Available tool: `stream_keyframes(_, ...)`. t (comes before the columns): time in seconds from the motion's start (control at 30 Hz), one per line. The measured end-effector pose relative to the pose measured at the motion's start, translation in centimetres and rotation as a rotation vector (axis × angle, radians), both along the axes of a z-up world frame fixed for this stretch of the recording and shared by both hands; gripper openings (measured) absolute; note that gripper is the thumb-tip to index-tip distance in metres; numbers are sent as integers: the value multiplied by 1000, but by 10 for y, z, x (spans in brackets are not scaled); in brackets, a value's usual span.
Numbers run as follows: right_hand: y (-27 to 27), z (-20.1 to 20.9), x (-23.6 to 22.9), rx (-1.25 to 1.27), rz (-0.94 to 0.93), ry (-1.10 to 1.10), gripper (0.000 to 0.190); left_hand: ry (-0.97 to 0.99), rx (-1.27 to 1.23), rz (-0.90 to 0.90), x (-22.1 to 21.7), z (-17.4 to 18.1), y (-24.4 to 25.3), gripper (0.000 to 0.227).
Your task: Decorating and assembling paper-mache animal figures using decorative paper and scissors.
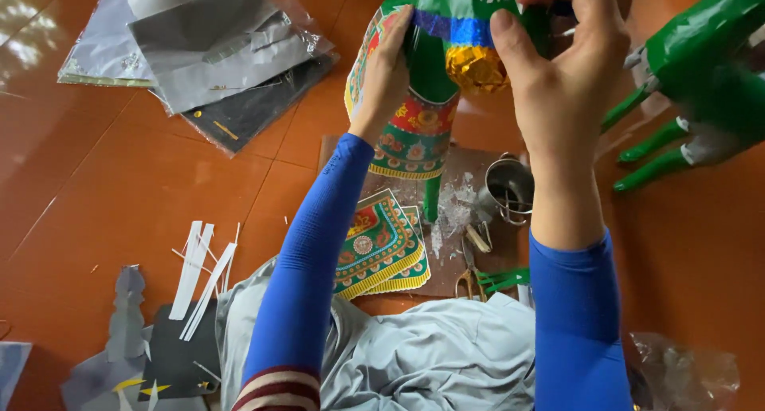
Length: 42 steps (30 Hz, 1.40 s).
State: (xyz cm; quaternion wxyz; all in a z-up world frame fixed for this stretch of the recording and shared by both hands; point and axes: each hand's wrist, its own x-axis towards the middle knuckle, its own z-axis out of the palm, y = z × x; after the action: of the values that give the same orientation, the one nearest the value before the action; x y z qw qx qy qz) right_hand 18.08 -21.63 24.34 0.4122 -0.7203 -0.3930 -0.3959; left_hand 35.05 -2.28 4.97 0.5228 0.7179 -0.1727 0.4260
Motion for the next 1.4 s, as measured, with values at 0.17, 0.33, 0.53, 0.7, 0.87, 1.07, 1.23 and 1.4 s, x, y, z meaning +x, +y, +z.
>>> stream_keyframes(0.17,-16,-5,-2,133,-25,216,13,4,-48,-29,10,14,14,56)
stream_keyframes(0.33,-53,-28,1,441,291,369,12,79,-116,77,1,15,31,41)
stream_keyframes(0.53,-77,-72,-28,581,409,552,24,196,-267,-367,-119,33,-14,38)
stream_keyframes(0.7,-82,-94,-55,471,223,663,26,550,-532,-844,-184,87,-40,52)
stream_keyframes(0.87,-86,-87,-78,310,271,661,33,483,-693,-1036,-176,101,-30,35)
stream_keyframes(1.07,-79,-76,-87,260,318,646,34,548,-663,-896,-197,128,-5,28)
stream_keyframes(1.23,-63,-66,-74,284,407,677,33,579,-634,-857,-196,120,2,29)
stream_keyframes(1.4,-49,-46,-45,314,467,635,30,578,-600,-891,-202,128,4,35)
